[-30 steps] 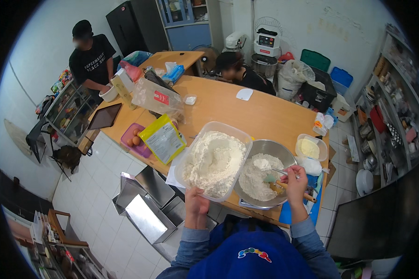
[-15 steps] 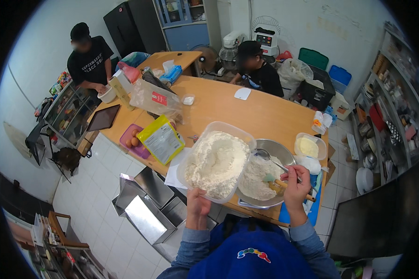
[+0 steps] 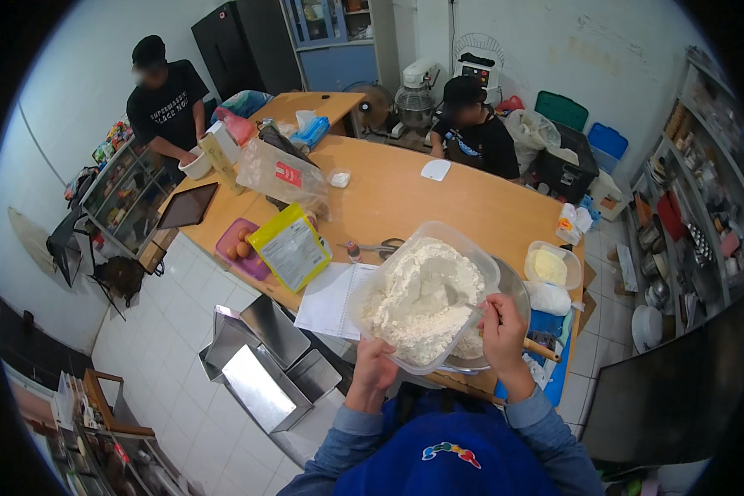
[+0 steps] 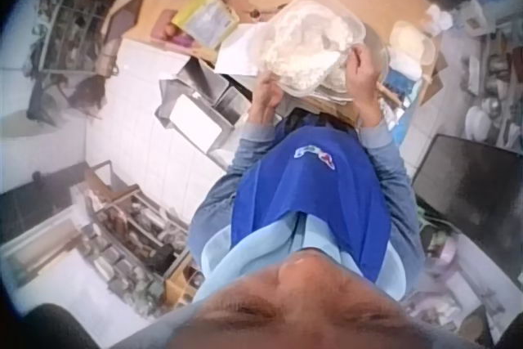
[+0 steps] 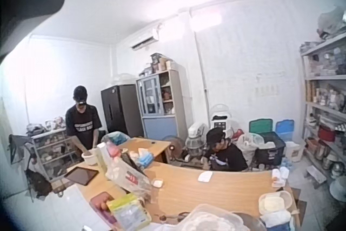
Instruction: The person adds flour from a container into a bowl of liquid mixture using a spoon and then stirs the ingredients with a spatula.
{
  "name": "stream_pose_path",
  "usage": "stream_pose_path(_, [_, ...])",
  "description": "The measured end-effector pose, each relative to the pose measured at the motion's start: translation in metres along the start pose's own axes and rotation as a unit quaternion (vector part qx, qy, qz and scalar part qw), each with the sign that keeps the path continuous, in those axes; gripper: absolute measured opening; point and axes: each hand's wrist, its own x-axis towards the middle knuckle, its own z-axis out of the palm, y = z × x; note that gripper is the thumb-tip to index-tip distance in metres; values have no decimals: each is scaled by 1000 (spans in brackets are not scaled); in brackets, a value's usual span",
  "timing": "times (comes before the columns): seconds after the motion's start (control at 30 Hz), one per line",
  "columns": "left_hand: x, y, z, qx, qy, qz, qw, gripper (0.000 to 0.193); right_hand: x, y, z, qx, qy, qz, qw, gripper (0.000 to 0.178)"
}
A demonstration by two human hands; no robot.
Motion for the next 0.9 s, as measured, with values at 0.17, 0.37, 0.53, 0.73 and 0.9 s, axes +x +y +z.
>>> stream_pose_path(0.17, [-1,-1,6,12,3,-3,1000,74,-7,-5,3,183,-43,184,965,7])
stream_pose_path(0.37, [-1,-1,5,5,-7,-10,1000,74,-2,-8,-8,274,4,251,928,8])
stream_pose_path(0.53, [0,-1,-8,12,10,-5,1000,70,3,-11,-28,281,48,249,926,9])
stream_pose_path(0.73, [1,12,-12,34,38,31,998,67,-5,4,-62,305,132,241,912,9])
stream_pose_path(0.9, [2,21,-13,15,33,50,998,66,-23,27,-73,245,123,270,923,9])
